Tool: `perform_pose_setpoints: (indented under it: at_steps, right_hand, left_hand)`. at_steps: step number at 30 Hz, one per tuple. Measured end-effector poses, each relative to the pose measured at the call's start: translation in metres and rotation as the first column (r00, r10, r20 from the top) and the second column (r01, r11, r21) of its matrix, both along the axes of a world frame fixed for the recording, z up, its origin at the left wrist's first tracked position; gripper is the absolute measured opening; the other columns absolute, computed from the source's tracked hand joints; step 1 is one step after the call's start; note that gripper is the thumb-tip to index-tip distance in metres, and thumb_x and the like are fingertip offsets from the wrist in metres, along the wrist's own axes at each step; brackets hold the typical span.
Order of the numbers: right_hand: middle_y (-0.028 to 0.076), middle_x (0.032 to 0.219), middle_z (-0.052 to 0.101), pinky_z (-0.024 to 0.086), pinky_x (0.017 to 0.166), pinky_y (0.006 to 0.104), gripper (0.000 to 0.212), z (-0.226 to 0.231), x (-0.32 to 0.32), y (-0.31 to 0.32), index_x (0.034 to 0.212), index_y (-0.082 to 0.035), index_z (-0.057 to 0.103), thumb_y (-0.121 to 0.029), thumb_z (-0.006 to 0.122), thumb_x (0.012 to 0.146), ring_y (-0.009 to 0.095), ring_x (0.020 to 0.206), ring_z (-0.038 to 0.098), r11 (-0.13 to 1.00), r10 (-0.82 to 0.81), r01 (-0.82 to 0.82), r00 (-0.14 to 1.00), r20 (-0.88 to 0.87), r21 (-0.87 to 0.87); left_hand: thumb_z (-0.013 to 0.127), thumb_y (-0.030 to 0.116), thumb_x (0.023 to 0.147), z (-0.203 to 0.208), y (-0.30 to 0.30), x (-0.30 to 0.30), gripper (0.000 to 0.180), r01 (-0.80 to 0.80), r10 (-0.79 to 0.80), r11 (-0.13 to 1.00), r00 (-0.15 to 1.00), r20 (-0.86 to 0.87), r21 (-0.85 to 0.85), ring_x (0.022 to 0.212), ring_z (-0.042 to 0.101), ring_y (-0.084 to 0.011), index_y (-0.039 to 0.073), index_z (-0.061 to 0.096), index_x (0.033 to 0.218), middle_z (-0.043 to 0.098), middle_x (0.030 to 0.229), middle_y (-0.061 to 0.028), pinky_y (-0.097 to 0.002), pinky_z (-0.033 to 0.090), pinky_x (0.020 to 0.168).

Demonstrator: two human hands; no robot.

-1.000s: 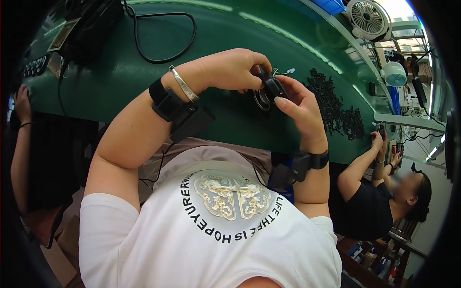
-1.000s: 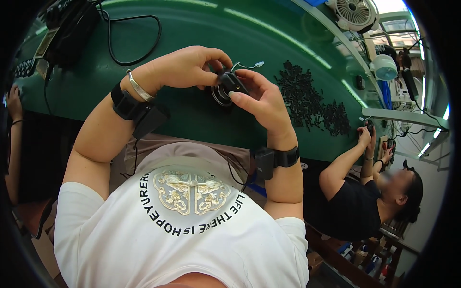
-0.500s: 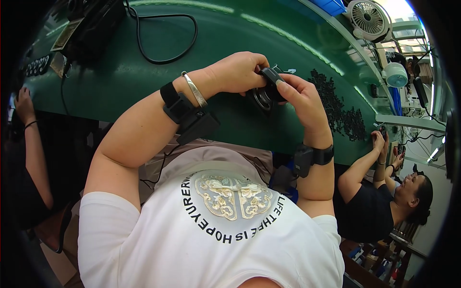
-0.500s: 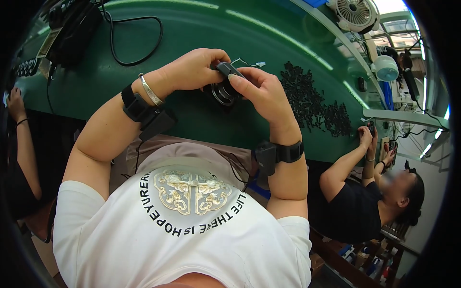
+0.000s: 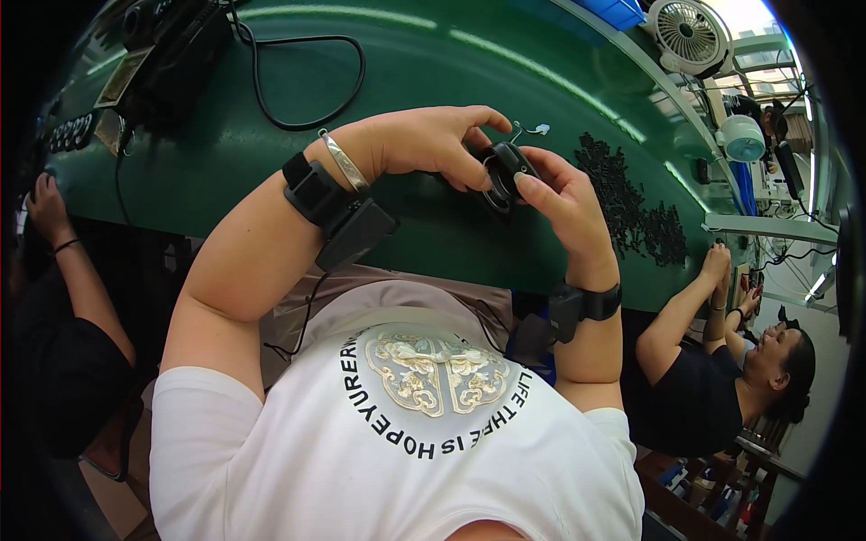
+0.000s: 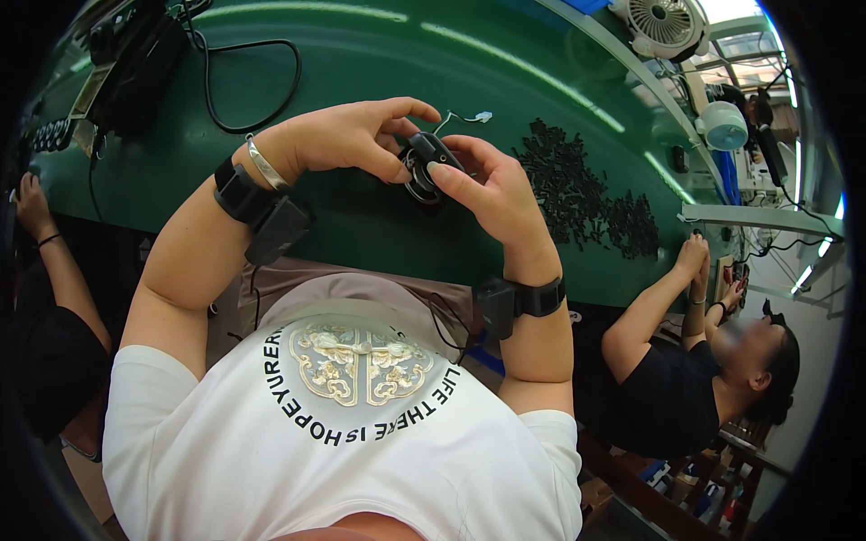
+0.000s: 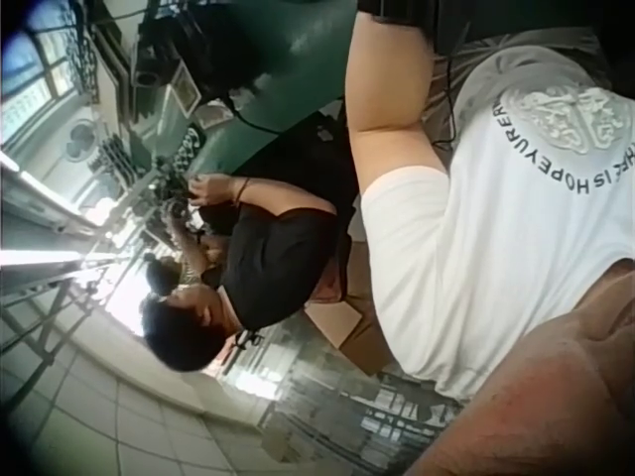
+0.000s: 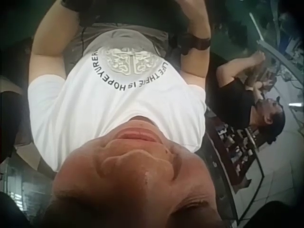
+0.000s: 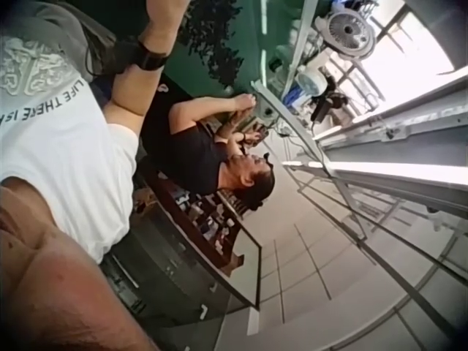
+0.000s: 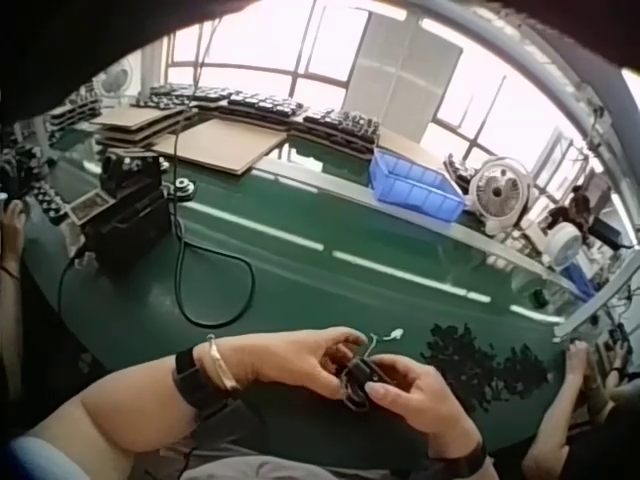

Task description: The person assembles a speaker housing by threading a wire through the casing, pressing the speaker into place, and fitting the plastic shell together. They then pick up small screws from the workbench and insert them into the housing by hand.

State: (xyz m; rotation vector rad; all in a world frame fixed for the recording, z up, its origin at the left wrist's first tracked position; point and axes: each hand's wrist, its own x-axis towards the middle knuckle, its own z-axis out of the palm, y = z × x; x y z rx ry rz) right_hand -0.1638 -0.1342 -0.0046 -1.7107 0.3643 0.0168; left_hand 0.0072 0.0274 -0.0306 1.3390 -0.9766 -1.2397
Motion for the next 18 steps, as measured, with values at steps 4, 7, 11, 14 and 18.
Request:
perform_pose_setpoints:
  at_steps: [4,7,11,14,18]
  right_hand:
    - [0.009,0.117,0.063,0.048,0.093,0.0284,0.056,-0.004,-0.006,-0.003,0.132,0.005,0.053,-0.022,0.073,0.087,0.014,0.107,0.059,1.000,-0.004,0.003,0.999,0.035,0.024]
    - [0.010,0.122,0.061,0.047,0.095,0.0298,0.060,-0.007,-0.013,-0.004,0.133,0.005,0.052,-0.020,0.075,0.084,0.015,0.110,0.058,0.999,0.006,-0.005,0.999,0.039,-0.036]
    - [0.012,0.126,0.059,0.047,0.096,0.0318,0.065,-0.006,-0.020,0.000,0.134,0.004,0.051,-0.018,0.079,0.079,0.017,0.112,0.058,0.975,0.018,-0.011,0.999,0.029,-0.223]
    - [0.012,0.127,0.059,0.047,0.097,0.0337,0.069,-0.004,-0.023,0.004,0.135,0.002,0.052,-0.018,0.082,0.075,0.019,0.112,0.059,0.935,0.030,-0.010,0.998,0.051,-0.355]
    - [0.013,0.129,0.058,0.047,0.097,0.0358,0.072,-0.007,-0.027,0.005,0.133,-0.002,0.054,-0.016,0.084,0.070,0.024,0.113,0.059,0.773,0.151,-0.048,0.982,0.110,-0.633]
  left_hand:
    - [0.075,0.003,0.074,-0.004,-0.001,-0.002,0.093,0.066,-0.062,0.995,0.997,0.056,-0.076,0.088,0.061,-0.0138,0.006,0.025,0.152,0.056,0.121,-0.0154,-0.0271,0.054,0.079]
    - [0.077,0.003,0.072,-0.004,-0.002,-0.006,0.100,0.077,-0.068,0.995,0.988,0.139,-0.063,0.088,0.061,-0.0129,0.007,0.020,0.154,0.055,0.121,-0.0156,-0.0267,0.053,0.080]
    - [0.080,0.006,0.070,0.004,-0.003,-0.014,0.103,0.063,-0.053,0.998,0.964,0.261,-0.030,0.088,0.061,-0.0140,0.007,0.020,0.154,0.057,0.117,-0.0147,-0.0274,0.053,0.079]
    - [0.082,0.010,0.067,0.008,-0.002,-0.021,0.106,0.041,-0.034,0.999,0.942,0.335,-0.016,0.089,0.063,-0.0180,0.007,0.021,0.154,0.059,0.113,-0.0148,-0.0307,0.053,0.080]
    - [0.085,0.015,0.063,-0.006,-0.003,-0.028,0.111,0.044,0.151,0.969,0.681,0.717,-0.245,0.092,0.063,-0.0278,0.008,0.022,0.154,0.061,0.108,-0.0156,-0.0370,0.051,0.085]
